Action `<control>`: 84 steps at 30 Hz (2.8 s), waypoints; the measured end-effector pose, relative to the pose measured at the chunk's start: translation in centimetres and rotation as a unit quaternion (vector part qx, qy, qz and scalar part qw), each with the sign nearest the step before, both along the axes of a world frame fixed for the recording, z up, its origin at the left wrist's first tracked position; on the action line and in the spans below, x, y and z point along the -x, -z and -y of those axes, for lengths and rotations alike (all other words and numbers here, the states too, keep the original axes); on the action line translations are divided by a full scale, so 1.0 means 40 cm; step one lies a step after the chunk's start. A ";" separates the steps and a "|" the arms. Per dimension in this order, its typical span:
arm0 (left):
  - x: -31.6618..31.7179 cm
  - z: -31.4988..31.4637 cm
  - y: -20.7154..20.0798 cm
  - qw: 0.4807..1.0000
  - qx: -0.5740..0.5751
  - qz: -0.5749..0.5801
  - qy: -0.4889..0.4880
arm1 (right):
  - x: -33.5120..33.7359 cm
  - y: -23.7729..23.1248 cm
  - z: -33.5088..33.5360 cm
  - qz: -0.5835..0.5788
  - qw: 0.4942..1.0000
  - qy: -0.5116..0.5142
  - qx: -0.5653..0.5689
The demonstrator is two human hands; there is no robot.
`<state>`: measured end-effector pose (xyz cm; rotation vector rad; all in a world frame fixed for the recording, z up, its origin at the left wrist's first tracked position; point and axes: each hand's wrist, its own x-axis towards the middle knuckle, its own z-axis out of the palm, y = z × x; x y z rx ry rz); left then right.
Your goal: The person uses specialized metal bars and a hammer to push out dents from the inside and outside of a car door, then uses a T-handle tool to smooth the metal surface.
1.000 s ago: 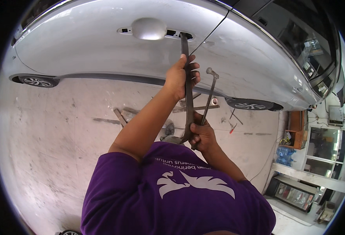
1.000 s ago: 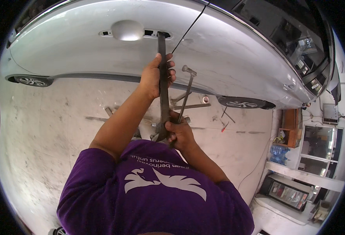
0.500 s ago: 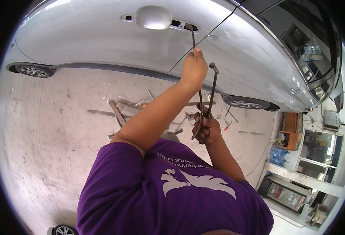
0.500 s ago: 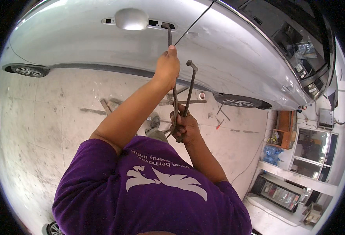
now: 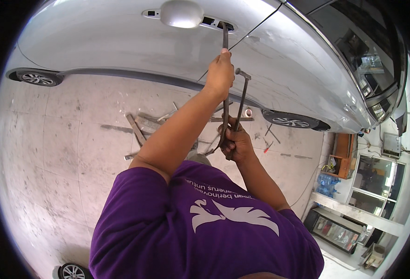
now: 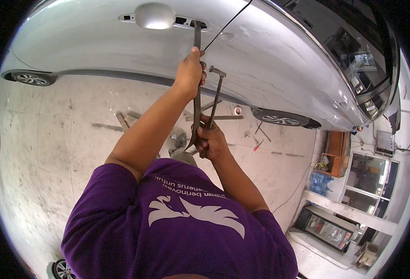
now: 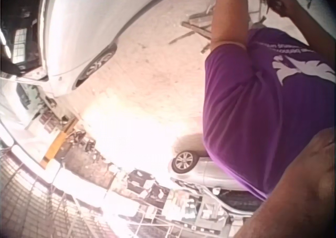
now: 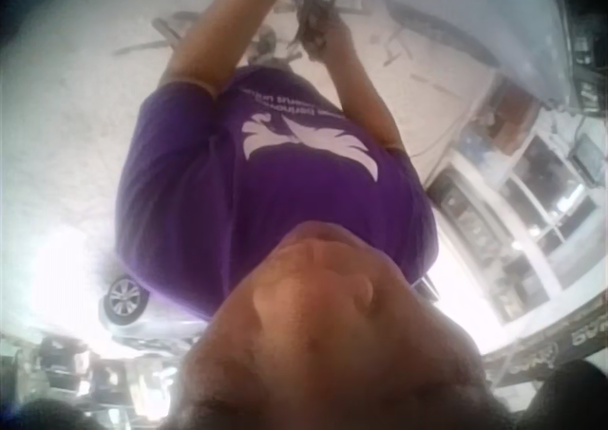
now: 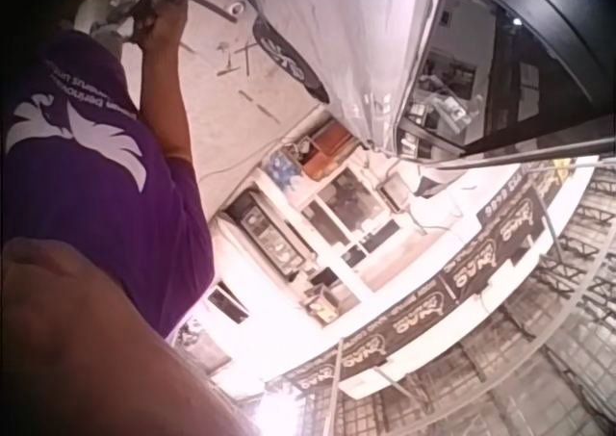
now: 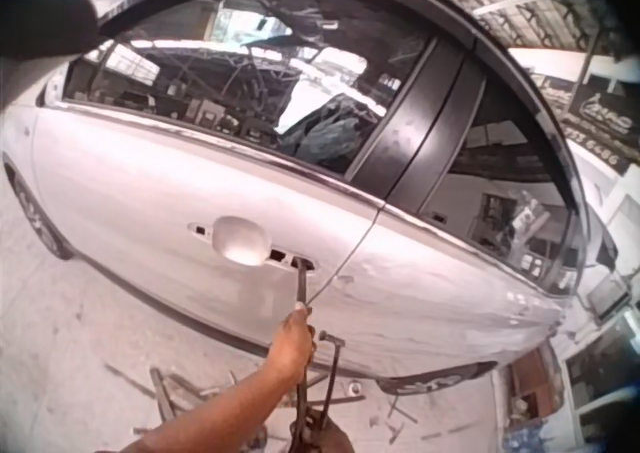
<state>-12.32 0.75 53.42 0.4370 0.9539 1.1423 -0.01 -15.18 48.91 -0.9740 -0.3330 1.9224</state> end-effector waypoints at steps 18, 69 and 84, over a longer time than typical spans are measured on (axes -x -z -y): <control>0.026 0.003 0.028 0.991 0.006 0.128 0.038 | 0.040 -0.031 0.003 0.323 0.940 -0.022 -0.103; 0.072 -0.039 0.132 0.925 -0.029 0.318 0.204 | 0.060 0.037 -0.053 0.604 0.773 -0.060 -0.184; 0.072 0.008 0.033 0.938 -0.011 0.307 0.157 | 0.090 -0.171 0.005 0.549 0.819 -0.096 -0.135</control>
